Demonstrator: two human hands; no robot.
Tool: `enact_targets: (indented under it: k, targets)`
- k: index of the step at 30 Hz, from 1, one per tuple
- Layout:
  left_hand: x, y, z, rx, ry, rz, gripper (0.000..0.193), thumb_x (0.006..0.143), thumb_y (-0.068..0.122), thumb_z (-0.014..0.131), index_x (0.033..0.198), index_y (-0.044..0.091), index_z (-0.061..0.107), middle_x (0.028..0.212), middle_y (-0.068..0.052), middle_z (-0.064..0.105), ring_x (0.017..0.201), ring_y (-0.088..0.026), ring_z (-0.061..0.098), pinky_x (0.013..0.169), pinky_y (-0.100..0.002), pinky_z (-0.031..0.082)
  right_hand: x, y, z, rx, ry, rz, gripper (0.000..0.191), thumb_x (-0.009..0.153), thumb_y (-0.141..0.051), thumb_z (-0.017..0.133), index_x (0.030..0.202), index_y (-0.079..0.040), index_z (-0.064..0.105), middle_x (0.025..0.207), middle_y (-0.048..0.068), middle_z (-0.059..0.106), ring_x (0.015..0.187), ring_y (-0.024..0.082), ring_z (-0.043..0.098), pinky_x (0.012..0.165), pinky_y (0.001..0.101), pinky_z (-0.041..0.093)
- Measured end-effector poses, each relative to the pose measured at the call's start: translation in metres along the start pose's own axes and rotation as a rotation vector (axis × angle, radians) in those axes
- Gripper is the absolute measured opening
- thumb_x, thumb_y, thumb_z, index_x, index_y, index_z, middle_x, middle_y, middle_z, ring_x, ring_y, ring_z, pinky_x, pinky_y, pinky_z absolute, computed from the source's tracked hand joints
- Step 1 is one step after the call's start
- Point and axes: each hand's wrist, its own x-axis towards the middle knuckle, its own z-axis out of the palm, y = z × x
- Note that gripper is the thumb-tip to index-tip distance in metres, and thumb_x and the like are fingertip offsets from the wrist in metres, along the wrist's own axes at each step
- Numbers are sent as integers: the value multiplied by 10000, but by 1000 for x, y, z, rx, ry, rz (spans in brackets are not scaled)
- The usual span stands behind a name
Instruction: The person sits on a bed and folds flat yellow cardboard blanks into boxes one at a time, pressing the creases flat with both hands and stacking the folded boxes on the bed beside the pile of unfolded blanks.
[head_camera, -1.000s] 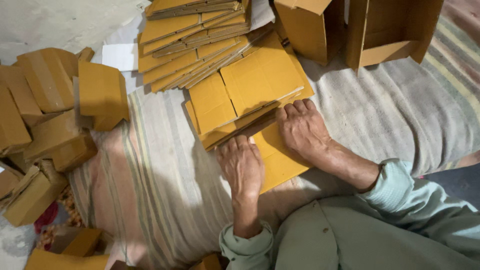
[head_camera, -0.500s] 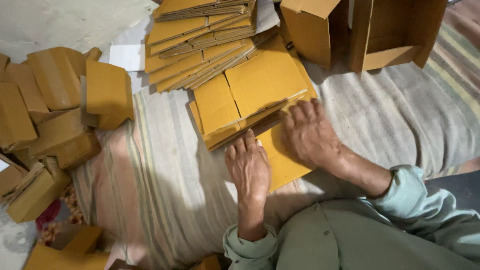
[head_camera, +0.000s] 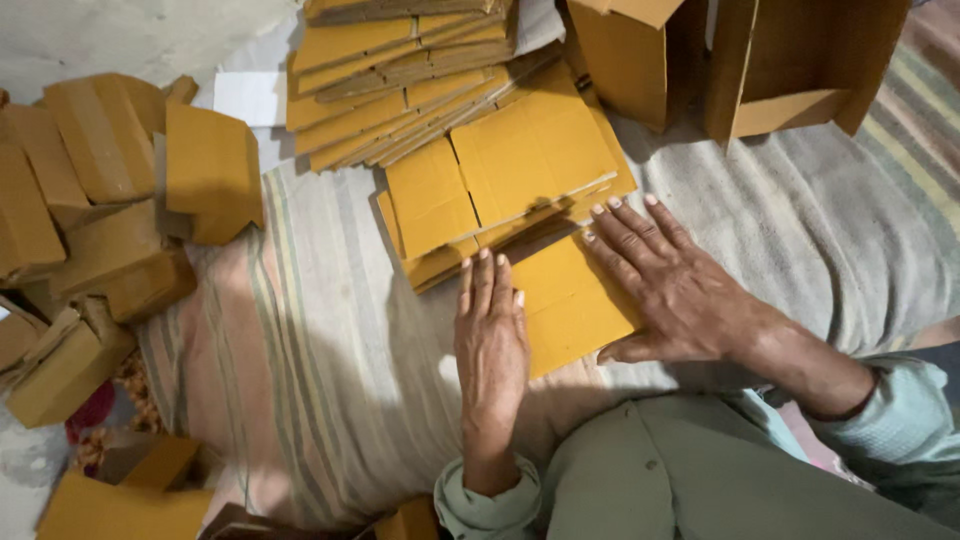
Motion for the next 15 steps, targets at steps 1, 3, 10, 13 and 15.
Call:
enact_targets:
  k: [1, 3, 10, 13, 15]
  targets:
    - [0, 4, 1, 32, -10, 24, 514, 1082, 256, 501, 1522, -5, 447, 1627, -208, 416, 1547, -398, 324, 1245, -511, 291, 3, -7, 4, 22, 59, -25, 1190, 778, -802, 530, 1558, 62, 285, 1595, 310, 291, 1529, 407, 209, 1264, 550, 85]
    - [3, 13, 2, 58, -66, 70, 618, 1020, 352, 550, 1515, -1, 436, 1624, -194, 377, 1538, -404, 267, 1219, -587, 212, 5, -18, 4, -77, -21, -15, 1169, 805, -751, 535, 1569, 95, 273, 1619, 325, 271, 1542, 420, 213, 1260, 545, 89]
    - [-30, 26, -21, -109, -152, 116, 847, 882, 454, 679, 1523, -25, 401, 1636, -191, 325, 1534, -411, 199, 1169, -625, 188, 19, -58, 14, -406, -359, -16, 993, 791, -480, 594, 1549, 94, 311, 1645, 321, 282, 1524, 422, 231, 1205, 505, 140]
    - [-38, 21, -19, -158, -130, 95, 817, 929, 426, 679, 1547, -26, 392, 1664, -189, 322, 1567, -409, 213, 1218, -582, 235, 17, -52, 18, -271, -272, -50, 968, 805, -486, 601, 1512, 114, 325, 1610, 318, 294, 1512, 409, 241, 1219, 511, 156]
    - [-43, 16, -17, -149, -122, 56, 782, 960, 399, 665, 1566, -14, 393, 1684, -176, 324, 1589, -396, 226, 1243, -558, 260, 12, -42, 16, -228, -199, -59, 915, 845, -482, 597, 1503, 98, 334, 1599, 290, 300, 1509, 387, 251, 1236, 500, 165]
